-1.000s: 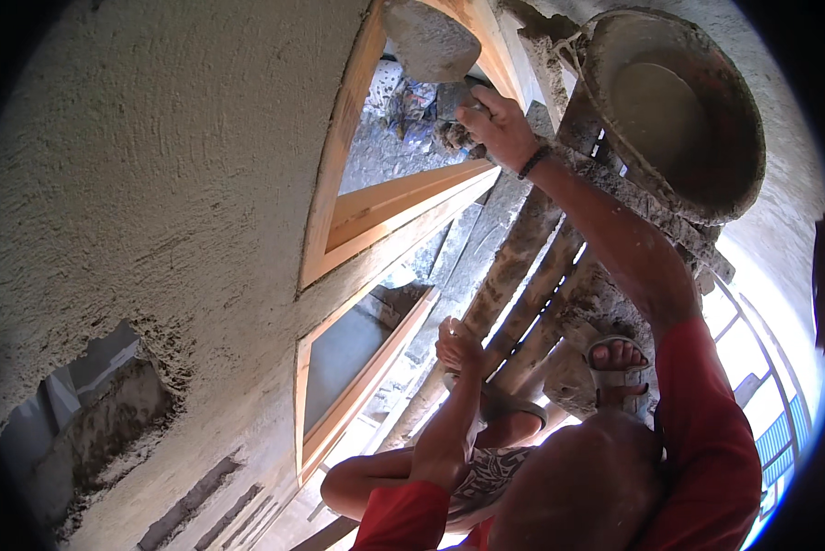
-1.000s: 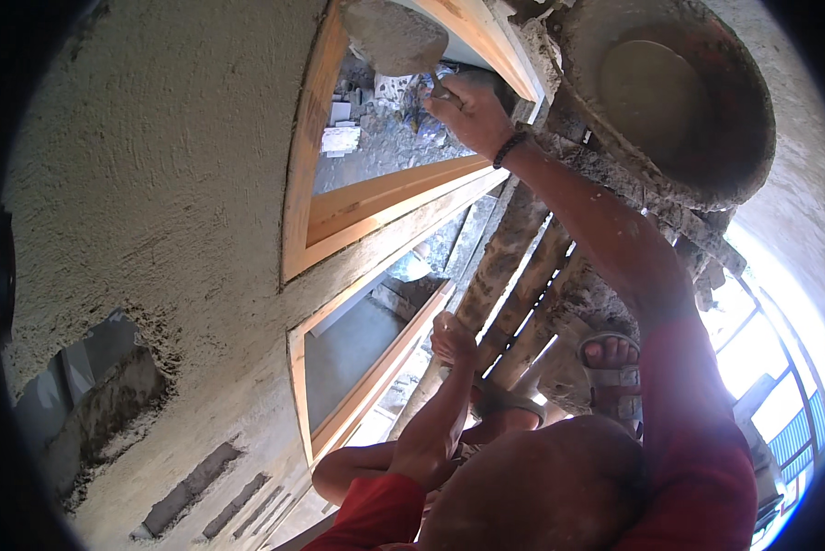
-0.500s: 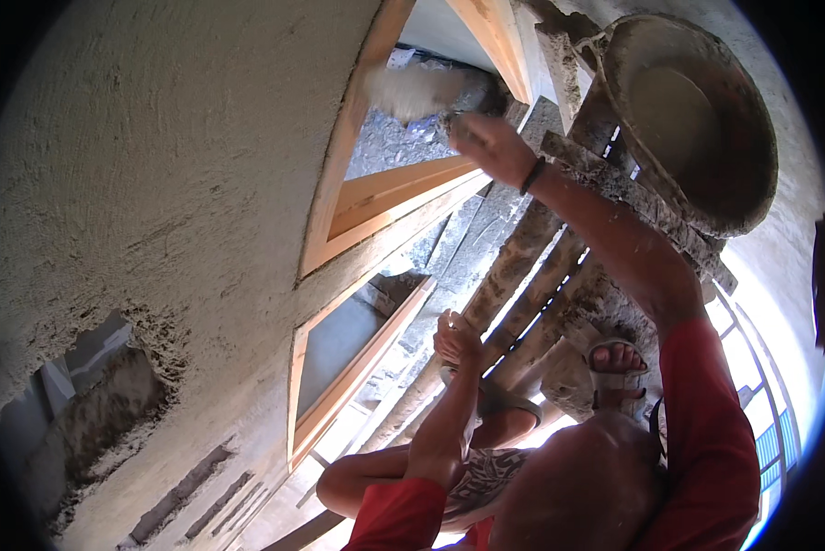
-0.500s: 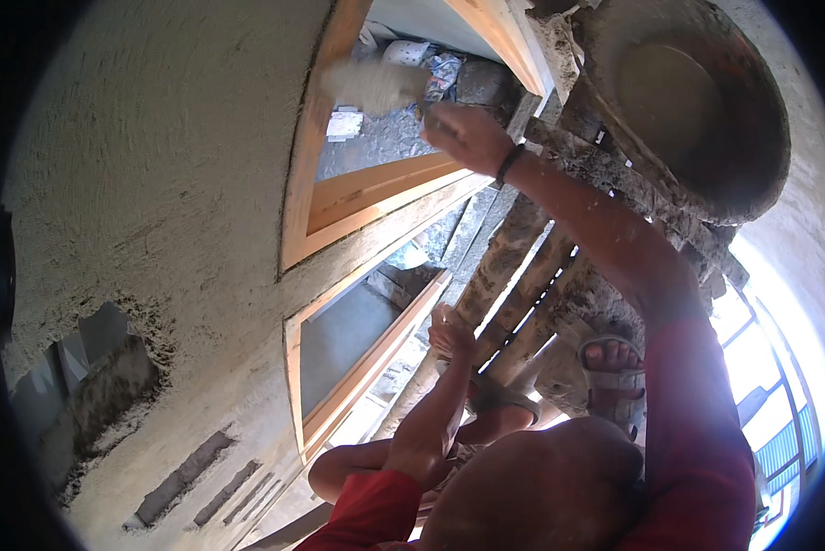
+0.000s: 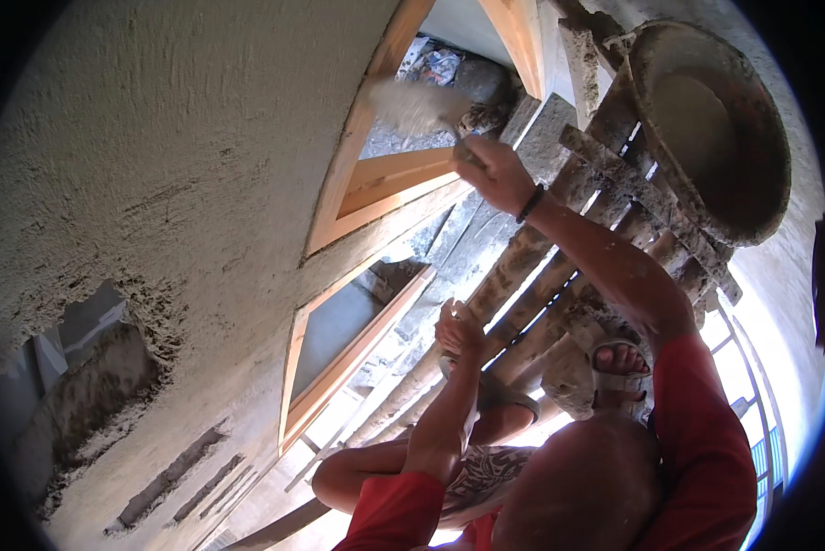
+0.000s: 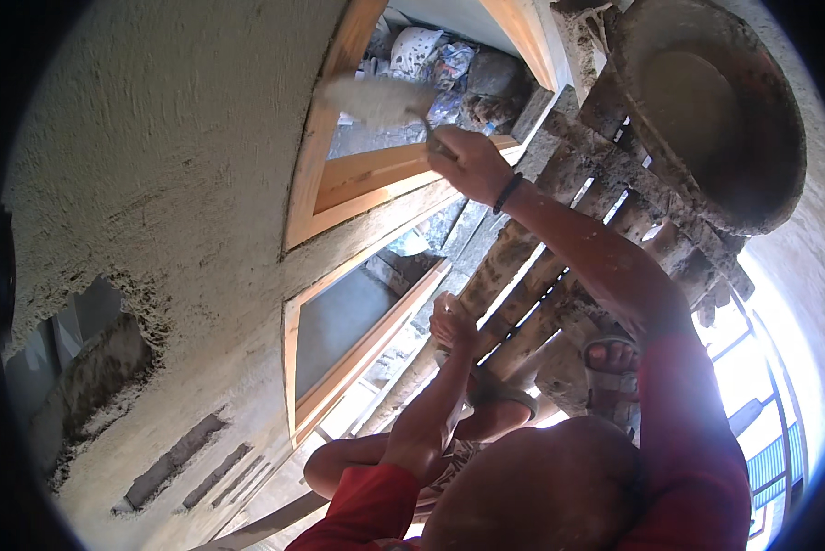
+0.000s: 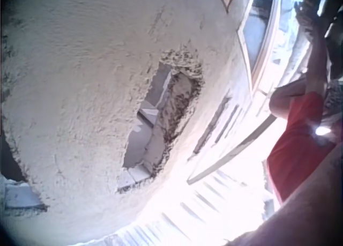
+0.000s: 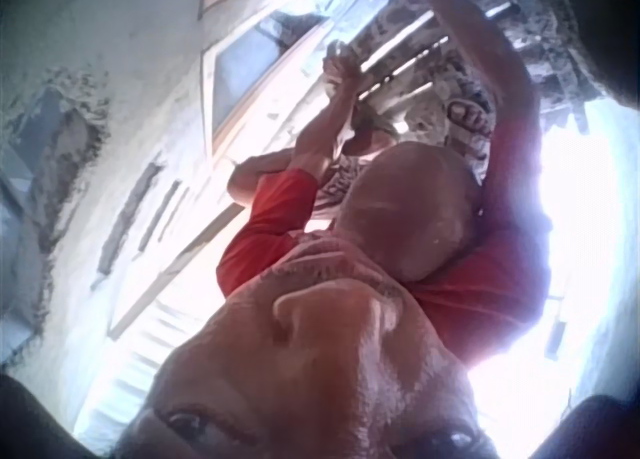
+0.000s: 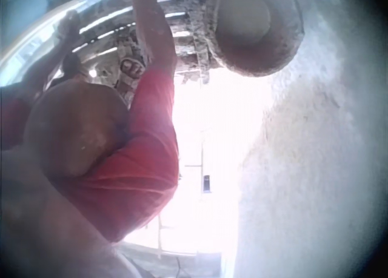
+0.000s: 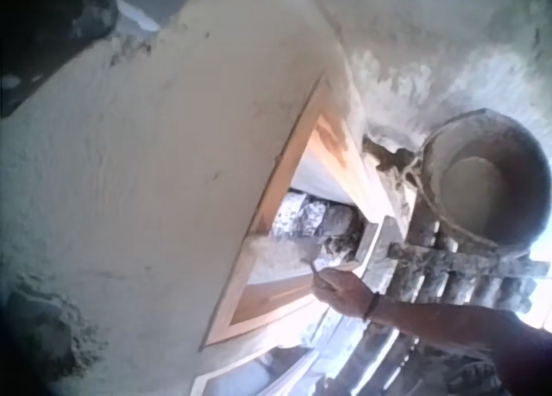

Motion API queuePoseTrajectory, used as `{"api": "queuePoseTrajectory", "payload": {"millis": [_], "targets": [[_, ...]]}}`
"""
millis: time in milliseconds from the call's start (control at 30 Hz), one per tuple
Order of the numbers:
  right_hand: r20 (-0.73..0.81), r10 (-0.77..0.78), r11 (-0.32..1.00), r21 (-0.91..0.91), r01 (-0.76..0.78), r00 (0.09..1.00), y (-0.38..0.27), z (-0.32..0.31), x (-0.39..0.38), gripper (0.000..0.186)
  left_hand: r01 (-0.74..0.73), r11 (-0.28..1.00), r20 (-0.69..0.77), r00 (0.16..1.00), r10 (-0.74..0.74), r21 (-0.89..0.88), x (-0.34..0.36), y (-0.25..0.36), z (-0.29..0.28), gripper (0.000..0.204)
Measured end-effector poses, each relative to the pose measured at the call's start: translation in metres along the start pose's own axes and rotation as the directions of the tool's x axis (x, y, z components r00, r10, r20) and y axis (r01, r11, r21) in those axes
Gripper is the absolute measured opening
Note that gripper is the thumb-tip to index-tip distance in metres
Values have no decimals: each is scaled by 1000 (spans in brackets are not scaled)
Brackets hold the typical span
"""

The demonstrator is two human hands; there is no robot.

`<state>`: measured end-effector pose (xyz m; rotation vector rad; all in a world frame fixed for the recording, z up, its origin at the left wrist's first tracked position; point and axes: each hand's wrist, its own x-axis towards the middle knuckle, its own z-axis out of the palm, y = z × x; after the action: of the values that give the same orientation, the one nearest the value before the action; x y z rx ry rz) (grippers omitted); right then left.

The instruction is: The person applies plaster to the edges of window frames using a trowel while perched on a bamboo scaffold.

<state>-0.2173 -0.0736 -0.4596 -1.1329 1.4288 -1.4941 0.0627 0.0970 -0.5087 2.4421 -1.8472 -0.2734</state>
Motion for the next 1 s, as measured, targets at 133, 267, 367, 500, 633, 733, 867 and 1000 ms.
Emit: {"api": "queuePoseTrajectory", "payload": {"millis": [133, 267, 367, 500, 633, 733, 867, 1000], "targets": [[35, -53, 999, -2, 53, 998, 9, 14, -5, 19, 2, 1000, 8, 1000, -2, 6, 0, -1, 2, 33], [39, -185, 979, -77, 188, 982, 10, 23, -10, 19, 121, 992, 63, 991, -122, 20, 2, -12, 7, 32], [-73, 34, 999, 10, -34, 997, 12, 17, -3, 18, 28, 995, 0, 1000, -29, 96, 0, -4, 0, 32], [89, -334, 912, -222, 345, 938, 25, 10, 0, 19, 30, 998, 18, 999, -31, 59, -1, -2, 4, 33], [-35, -30, 998, -59, 28, 999, 23, -1, 5, 19, 56, 995, 36, 998, -59, 87, 1, -1, 3, 32], [64, -258, 942, -206, 266, 964, 33, 8, 1, 18, 55, 997, 43, 997, -58, 53, -1, -2, 0, 32], [102, -269, 931, -229, 286, 958, 30, 10, -5, 15, 79, 993, 37, 996, -83, 90, -1, 0, 2, 32], [15, -61, 998, 9, 61, 998, 21, 28, -7, 17, 71, 994, 27, 997, -74, 83, 0, -1, 1, 33]]}}
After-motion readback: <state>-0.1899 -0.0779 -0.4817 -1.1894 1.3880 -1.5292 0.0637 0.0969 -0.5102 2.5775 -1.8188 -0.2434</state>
